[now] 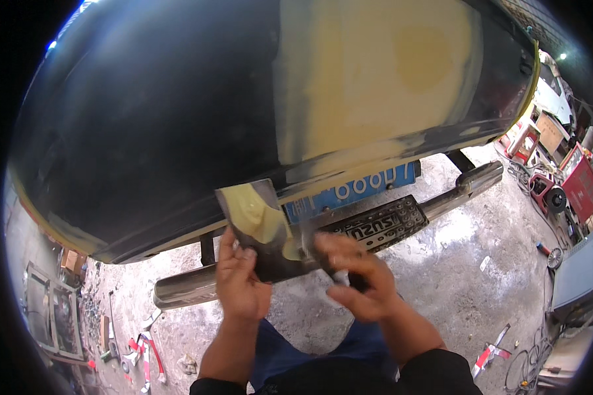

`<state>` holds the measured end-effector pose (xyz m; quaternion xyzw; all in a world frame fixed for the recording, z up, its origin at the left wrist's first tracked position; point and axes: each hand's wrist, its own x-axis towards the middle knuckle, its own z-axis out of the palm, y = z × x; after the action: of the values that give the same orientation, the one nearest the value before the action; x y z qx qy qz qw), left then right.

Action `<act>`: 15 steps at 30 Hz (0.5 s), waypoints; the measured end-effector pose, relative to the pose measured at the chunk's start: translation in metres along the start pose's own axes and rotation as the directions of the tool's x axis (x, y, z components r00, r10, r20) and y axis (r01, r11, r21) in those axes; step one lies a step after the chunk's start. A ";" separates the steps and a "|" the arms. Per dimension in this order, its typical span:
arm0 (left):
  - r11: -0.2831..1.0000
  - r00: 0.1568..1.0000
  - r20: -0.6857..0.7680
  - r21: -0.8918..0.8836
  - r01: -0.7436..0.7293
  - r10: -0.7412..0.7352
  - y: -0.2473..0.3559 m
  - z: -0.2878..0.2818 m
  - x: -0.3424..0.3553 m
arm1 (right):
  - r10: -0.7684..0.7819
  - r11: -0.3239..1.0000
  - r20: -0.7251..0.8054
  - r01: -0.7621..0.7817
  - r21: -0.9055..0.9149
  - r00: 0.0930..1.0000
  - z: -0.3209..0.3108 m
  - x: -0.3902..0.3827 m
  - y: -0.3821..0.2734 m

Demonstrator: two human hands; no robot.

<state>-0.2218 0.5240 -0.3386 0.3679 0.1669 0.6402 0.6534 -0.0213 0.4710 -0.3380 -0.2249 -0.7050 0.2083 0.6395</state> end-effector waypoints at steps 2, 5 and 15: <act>0.998 1.000 0.021 -0.056 -0.008 0.010 -0.007 0.009 -0.006 | -0.003 0.995 0.068 -0.004 0.099 0.998 0.001 -0.007 0.000; 0.996 1.000 -0.024 -0.094 -0.002 0.000 -0.001 0.011 -0.006 | 0.045 0.981 0.127 -0.020 -0.193 0.991 -0.012 -0.020 0.019; 0.987 0.988 -0.008 -0.025 -0.157 0.157 0.029 -0.009 -0.014 | -0.110 0.691 -0.576 -0.354 -0.630 0.810 -0.042 0.054 0.079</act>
<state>-0.2502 0.5106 -0.3274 0.3696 0.1311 0.6929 0.6051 0.0197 0.5665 -0.3365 -0.5547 -0.4858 -0.1140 0.6658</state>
